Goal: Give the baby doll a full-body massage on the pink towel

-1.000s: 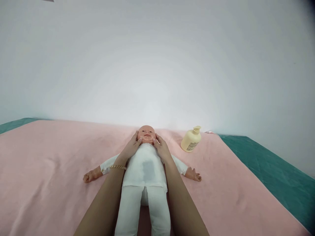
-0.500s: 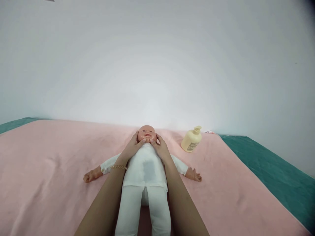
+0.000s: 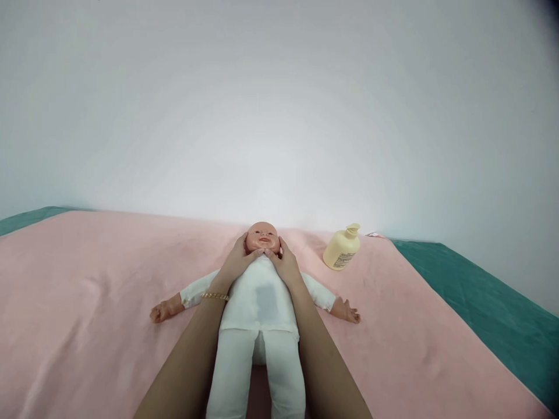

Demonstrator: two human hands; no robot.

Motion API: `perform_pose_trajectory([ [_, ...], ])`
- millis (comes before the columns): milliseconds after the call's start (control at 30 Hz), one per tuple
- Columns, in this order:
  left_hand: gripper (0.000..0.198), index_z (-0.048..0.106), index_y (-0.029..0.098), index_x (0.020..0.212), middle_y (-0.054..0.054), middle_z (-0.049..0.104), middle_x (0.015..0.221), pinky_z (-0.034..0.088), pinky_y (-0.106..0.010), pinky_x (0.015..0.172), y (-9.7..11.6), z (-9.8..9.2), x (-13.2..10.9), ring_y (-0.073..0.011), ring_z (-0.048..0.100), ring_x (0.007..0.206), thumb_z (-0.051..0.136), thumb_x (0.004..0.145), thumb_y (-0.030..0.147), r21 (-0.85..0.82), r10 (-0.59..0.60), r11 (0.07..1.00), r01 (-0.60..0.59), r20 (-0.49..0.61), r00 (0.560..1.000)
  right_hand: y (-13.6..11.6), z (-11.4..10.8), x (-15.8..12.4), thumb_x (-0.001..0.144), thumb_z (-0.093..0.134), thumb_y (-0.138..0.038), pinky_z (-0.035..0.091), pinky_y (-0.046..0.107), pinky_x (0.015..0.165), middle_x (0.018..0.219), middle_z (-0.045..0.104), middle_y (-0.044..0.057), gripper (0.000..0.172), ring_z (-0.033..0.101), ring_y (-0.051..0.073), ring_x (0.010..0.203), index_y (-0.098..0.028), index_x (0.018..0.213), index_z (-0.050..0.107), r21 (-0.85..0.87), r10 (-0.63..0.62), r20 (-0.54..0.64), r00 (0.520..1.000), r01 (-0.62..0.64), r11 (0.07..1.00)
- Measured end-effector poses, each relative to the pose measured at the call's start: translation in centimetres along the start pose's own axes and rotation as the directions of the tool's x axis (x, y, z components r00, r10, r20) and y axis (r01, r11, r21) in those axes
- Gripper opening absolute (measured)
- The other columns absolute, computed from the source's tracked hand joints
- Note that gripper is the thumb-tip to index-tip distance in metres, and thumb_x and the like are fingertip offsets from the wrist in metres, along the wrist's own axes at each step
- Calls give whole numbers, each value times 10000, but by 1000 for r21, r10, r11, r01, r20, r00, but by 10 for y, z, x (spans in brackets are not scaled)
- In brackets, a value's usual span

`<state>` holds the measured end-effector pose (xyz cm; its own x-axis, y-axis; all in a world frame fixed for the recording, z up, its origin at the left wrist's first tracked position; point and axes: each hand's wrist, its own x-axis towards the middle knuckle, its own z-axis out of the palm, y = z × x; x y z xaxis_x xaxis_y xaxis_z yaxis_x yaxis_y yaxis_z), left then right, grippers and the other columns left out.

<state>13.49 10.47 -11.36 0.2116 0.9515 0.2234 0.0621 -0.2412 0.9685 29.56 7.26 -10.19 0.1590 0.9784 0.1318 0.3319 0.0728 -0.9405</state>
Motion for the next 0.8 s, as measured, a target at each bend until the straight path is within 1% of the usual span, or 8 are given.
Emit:
perform_pose_trajectory([
  [100, 654, 433, 165, 1359, -172, 470, 1445, 426, -396, 1052, -1, 0, 0, -277, 499, 1294, 690, 805, 401, -14, -20, 1000, 20, -8, 1000, -3, 1, -2, 813, 673, -370, 474, 343, 1009, 1394, 545, 128, 742, 581, 251, 1215, -123, 1454, 393, -3, 1, -13, 1000, -1, 1000],
  [200, 671, 428, 154, 1365, -182, 474, 1438, 415, -391, 1057, -2, 0, 0, -274, 501, 1291, 693, 805, 412, -8, -32, 999, 32, -24, 999, -4, 2, -2, 808, 684, -372, 477, 353, 1009, 1392, 549, 122, 732, 580, 259, 1216, -143, 1447, 410, -2, 7, -27, 1000, -7, 1000],
  [300, 679, 430, 165, 1374, -173, 462, 1452, 415, -385, 1055, -2, 0, 1, -275, 491, 1301, 696, 803, 417, 10, -37, 999, 37, -46, 998, -3, 2, -1, 798, 695, -382, 467, 368, 1023, 1377, 562, 127, 736, 573, 266, 1224, -137, 1438, 426, 11, 6, -30, 1000, -6, 1000],
  [433, 666, 436, 162, 1368, -170, 462, 1452, 425, -381, 1046, 1, 0, 1, -276, 486, 1305, 694, 802, 403, 27, -37, 999, 38, -48, 998, 4, 2, 3, 791, 690, -413, 447, 391, 1045, 1357, 580, 123, 697, 558, 275, 1241, -147, 1400, 480, 30, -40, -36, 999, 41, 999],
  [533, 653, 432, 144, 1367, -176, 460, 1452, 417, -381, 1056, 3, 1, 0, -273, 473, 1316, 679, 812, 382, 39, -23, 999, 25, -53, 998, 11, 2, 5, 796, 674, -430, 442, 393, 1047, 1377, 563, 123, 701, 562, 270, 1237, -154, 1407, 473, 47, -64, -32, 997, 65, 997],
  [633, 632, 444, 152, 1363, -165, 477, 1445, 422, -379, 1054, 7, 1, -1, -270, 486, 1307, 667, 818, 383, 38, -14, 999, 15, -40, 999, 15, 1, 7, 807, 653, -437, 420, 387, 1069, 1415, 525, 129, 734, 540, 260, 1265, -143, 1441, 430, 51, -53, -25, 998, 54, 997],
  [733, 617, 440, 159, 1379, -157, 473, 1456, 411, -387, 1066, 12, 0, -3, -274, 477, 1318, 640, 836, 374, 61, -32, 998, 35, -35, 999, 13, -2, 6, 809, 650, -454, 394, 399, 1095, 1443, 493, 118, 736, 502, 269, 1305, -153, 1445, 433, 75, -37, -21, 999, 38, 996],
  [800, 631, 412, 146, 1407, -160, 447, 1478, 387, -392, 1086, 16, -2, -5, -276, 445, 1345, 615, 853, 369, 96, -54, 994, 58, -40, 998, 9, -5, 5, 805, 657, -474, 390, 416, 1102, 1435, 502, 109, 725, 490, 282, 1315, -162, 1430, 461, 103, -32, -3, 999, 32, 994],
])
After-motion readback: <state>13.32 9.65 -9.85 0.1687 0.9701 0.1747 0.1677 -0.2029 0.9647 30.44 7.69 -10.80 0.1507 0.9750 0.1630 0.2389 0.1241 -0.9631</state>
